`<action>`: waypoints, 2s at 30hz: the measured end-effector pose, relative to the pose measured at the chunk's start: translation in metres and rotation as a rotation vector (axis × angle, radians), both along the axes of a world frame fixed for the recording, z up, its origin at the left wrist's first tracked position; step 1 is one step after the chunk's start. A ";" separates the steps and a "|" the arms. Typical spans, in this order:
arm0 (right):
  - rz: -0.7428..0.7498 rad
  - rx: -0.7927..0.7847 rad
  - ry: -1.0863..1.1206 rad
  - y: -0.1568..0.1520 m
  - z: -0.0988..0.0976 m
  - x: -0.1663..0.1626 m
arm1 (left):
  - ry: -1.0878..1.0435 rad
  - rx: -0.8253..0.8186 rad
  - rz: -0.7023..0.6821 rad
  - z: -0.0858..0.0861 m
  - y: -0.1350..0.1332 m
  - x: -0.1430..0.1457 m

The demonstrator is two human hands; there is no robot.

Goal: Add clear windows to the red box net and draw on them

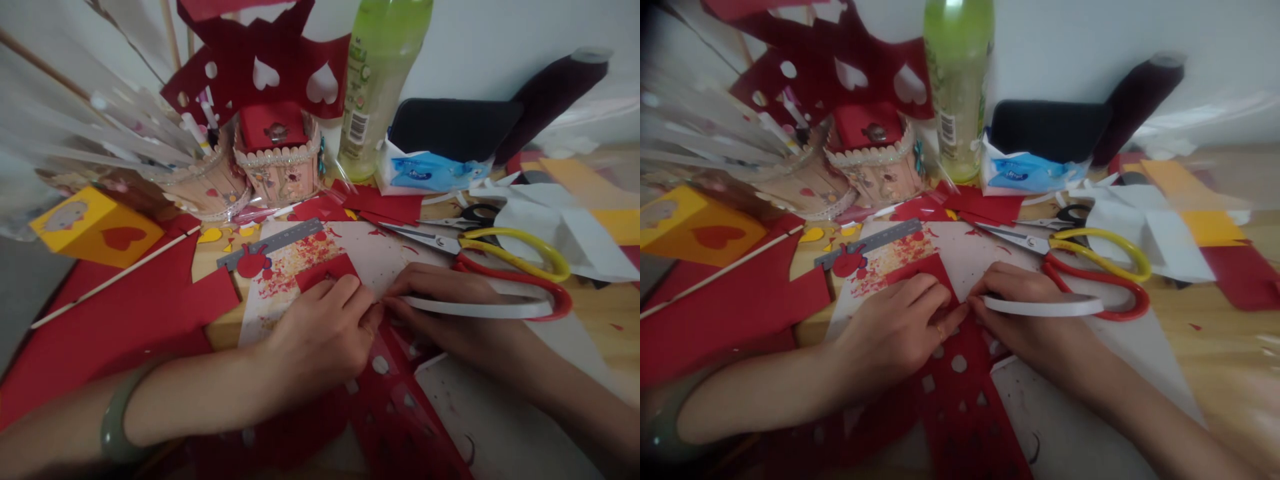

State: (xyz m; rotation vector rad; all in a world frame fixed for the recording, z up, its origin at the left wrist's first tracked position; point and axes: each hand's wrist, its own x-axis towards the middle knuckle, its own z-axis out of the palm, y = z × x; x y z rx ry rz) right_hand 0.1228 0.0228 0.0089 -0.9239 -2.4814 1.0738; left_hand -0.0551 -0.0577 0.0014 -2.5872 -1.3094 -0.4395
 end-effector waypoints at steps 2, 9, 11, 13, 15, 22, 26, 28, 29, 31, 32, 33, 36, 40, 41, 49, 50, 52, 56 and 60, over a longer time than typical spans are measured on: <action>0.002 -0.017 -0.011 0.000 0.001 0.000 | 0.004 -0.003 0.002 0.000 0.000 -0.001; -0.002 0.014 -0.049 -0.003 0.005 -0.001 | 0.013 0.006 0.001 -0.001 0.001 -0.002; 0.002 0.016 -0.071 -0.004 0.006 -0.001 | 0.032 -0.005 -0.002 -0.001 0.001 -0.001; 0.010 0.012 -0.085 -0.004 0.006 -0.001 | 0.043 -0.006 -0.006 0.000 0.001 -0.002; 0.015 0.023 -0.083 -0.004 0.006 -0.001 | 0.038 0.007 -0.005 0.000 0.002 -0.002; 0.036 0.066 -0.038 -0.002 0.004 -0.002 | -0.018 0.067 0.009 -0.007 0.004 -0.005; 0.048 0.108 -0.010 -0.001 0.003 -0.002 | 0.005 0.052 -0.003 -0.008 0.004 -0.005; 0.058 0.109 -0.008 0.000 0.003 -0.001 | 0.036 0.037 -0.015 -0.006 0.004 -0.004; 0.064 0.110 -0.011 0.000 0.003 0.000 | 0.057 0.027 -0.025 -0.004 0.004 -0.003; 0.061 0.139 -0.023 0.000 0.003 0.003 | 0.097 0.011 -0.058 -0.001 0.004 -0.003; 0.032 0.182 -0.024 0.000 0.003 0.005 | 0.107 0.008 -0.079 0.000 0.004 -0.002; -0.001 0.232 -0.022 0.000 0.004 0.007 | 0.109 0.005 -0.101 0.000 0.004 -0.002; -0.097 0.319 0.011 0.001 0.009 0.013 | 0.092 -0.004 -0.145 0.000 0.004 -0.002; -0.225 0.158 0.091 0.009 0.020 0.019 | 0.092 -0.016 -0.152 -0.001 0.004 -0.003; -0.258 0.141 0.111 0.011 0.022 0.020 | 0.088 -0.013 -0.150 -0.001 0.004 -0.002; -0.292 0.315 -0.009 0.024 0.016 0.026 | 0.054 0.000 -0.157 0.000 0.005 -0.001; -0.286 0.329 -0.020 0.024 0.014 0.027 | 0.047 0.000 -0.156 -0.001 0.005 -0.001; -0.263 0.351 -0.036 0.024 0.012 0.028 | 0.036 0.004 -0.148 -0.001 0.005 0.000; -0.214 0.413 -0.043 0.025 0.008 0.029 | 0.048 0.020 -0.149 0.000 0.006 0.001; -0.191 0.434 -0.055 0.024 0.007 0.029 | 0.057 0.020 -0.158 0.003 0.006 0.002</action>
